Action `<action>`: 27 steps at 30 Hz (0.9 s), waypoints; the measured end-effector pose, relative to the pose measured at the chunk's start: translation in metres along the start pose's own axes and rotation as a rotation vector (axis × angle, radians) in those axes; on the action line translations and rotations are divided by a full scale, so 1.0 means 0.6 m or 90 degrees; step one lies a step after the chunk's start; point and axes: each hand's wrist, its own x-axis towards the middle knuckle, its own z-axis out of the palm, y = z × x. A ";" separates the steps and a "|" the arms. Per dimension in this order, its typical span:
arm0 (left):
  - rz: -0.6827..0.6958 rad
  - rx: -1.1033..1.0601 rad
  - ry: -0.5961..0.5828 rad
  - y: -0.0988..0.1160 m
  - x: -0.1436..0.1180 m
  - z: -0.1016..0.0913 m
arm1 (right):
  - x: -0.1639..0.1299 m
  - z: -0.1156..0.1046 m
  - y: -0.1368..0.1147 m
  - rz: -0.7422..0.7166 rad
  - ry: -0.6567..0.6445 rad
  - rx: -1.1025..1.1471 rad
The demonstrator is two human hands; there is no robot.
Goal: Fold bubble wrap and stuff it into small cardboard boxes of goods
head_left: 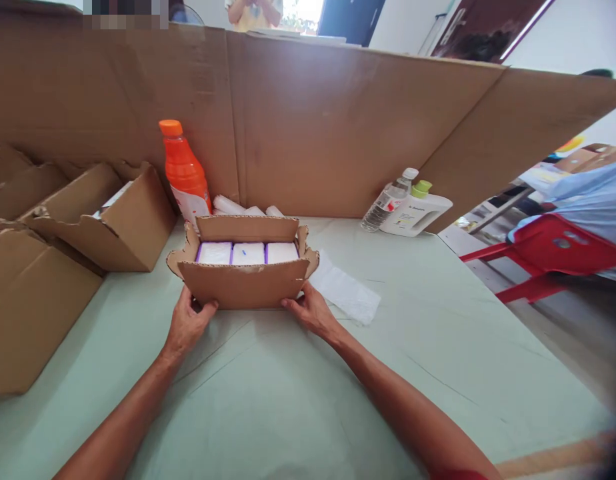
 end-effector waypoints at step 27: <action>-0.084 0.025 -0.076 0.023 -0.265 -0.071 | -0.206 -0.064 -0.052 -0.265 -0.086 -0.309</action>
